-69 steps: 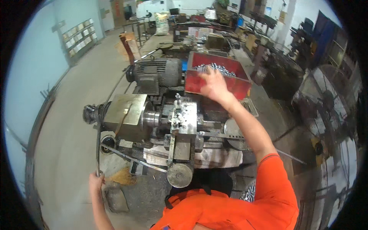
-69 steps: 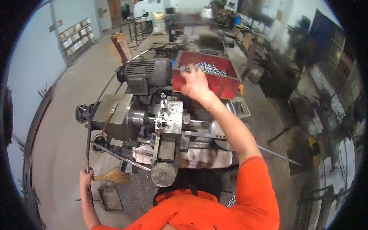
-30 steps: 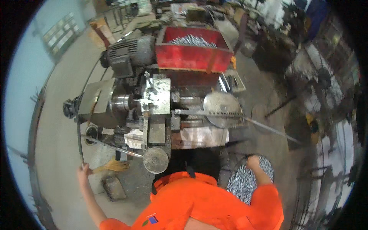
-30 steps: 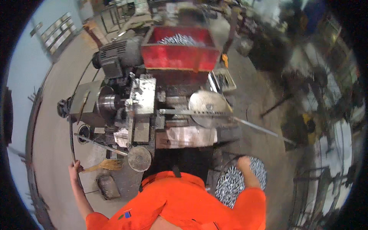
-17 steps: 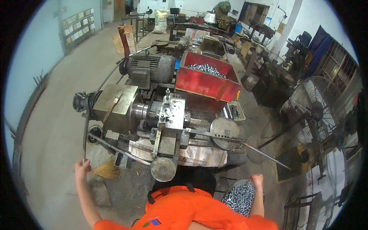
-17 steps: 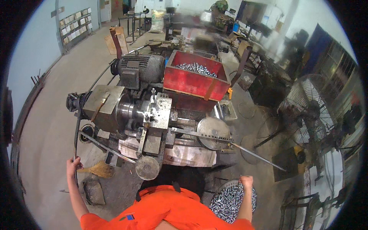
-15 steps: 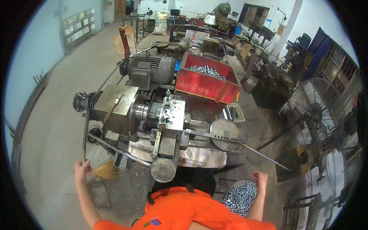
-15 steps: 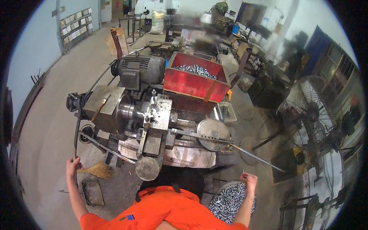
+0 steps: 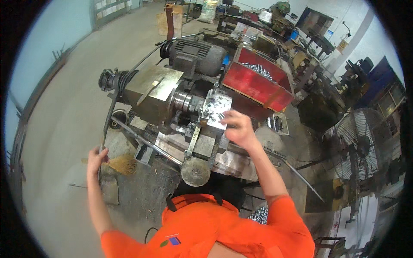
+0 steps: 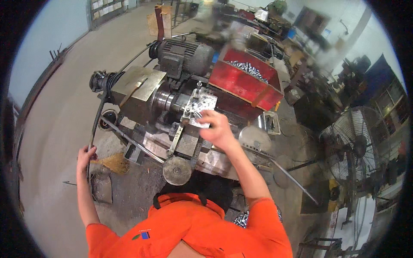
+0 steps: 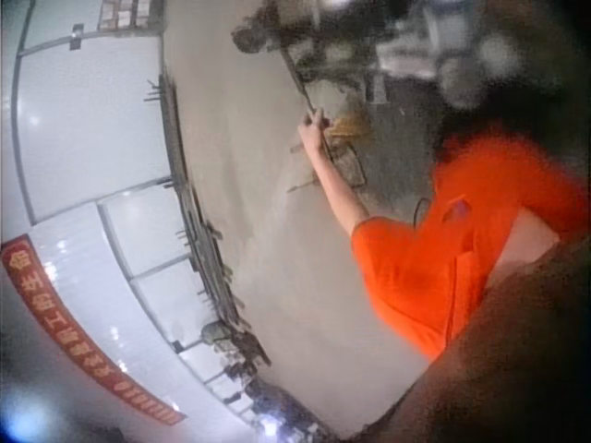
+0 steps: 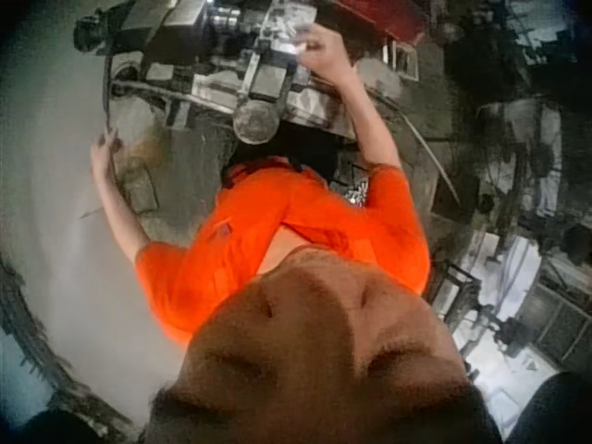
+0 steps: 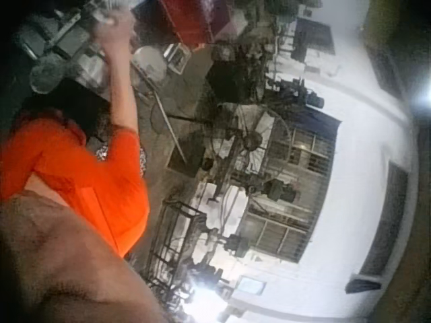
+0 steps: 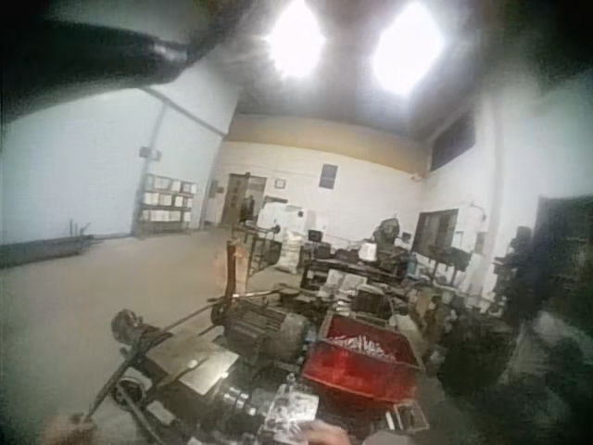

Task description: The person operates a metal forming machine by inserting small metal rods into the chuck, pulling a lever to activate the machine, and then removing the formed parts. The finished parts are collected in a red bin above the machine.

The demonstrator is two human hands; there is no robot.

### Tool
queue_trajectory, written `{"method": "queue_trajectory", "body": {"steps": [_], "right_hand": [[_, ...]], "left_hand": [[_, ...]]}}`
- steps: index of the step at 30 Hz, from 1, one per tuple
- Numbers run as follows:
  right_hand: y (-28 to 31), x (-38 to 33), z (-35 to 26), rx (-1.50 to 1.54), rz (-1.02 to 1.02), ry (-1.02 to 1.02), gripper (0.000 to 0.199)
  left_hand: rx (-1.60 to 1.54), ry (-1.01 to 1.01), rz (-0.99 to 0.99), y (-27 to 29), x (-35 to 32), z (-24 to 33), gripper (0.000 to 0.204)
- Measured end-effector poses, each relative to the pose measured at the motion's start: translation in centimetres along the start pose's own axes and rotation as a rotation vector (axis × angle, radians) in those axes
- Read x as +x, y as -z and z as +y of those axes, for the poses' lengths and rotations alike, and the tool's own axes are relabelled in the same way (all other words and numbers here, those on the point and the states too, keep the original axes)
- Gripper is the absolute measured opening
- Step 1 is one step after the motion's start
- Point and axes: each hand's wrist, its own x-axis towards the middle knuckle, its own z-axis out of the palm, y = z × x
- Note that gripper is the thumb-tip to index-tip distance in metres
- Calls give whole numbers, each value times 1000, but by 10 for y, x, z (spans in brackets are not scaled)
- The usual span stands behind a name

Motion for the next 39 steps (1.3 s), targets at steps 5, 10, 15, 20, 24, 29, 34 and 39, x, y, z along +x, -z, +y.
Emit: {"method": "queue_trajectory", "body": {"steps": [5, 10, 15, 20, 24, 29, 34, 39], "right_hand": [[-58, 81, 18, -392, -250, 66, 26], [-92, 97, 50, -398, -460, -129, 23], [-98, 95, 61, -275, -329, -129, 24], [-93, 115, 37, -321, -521, -195, 26], [-96, 112, 53, -127, -456, -270, 26], [-102, 106, 59, -119, -354, -147, 21], [-96, 105, 59, -163, -445, -138, 31], [-96, 104, 54, -211, -407, -142, 30]], "left_hand": [[-44, 27, -22, 0, 0, -1, 26], [-54, 19, -30, -3, 0, -1, 25], [-42, 60, -10, -5, -2, 4, 26], [603, -38, 125, 1, -7, 2, 35], [1093, -89, 260, -10, -60, 18, 46], [1151, 10, 388, -14, -83, 6, 35], [1335, -2, 450, 106, -11, -38, 6], [1587, -255, 497, 176, 65, -62, 12]]}}
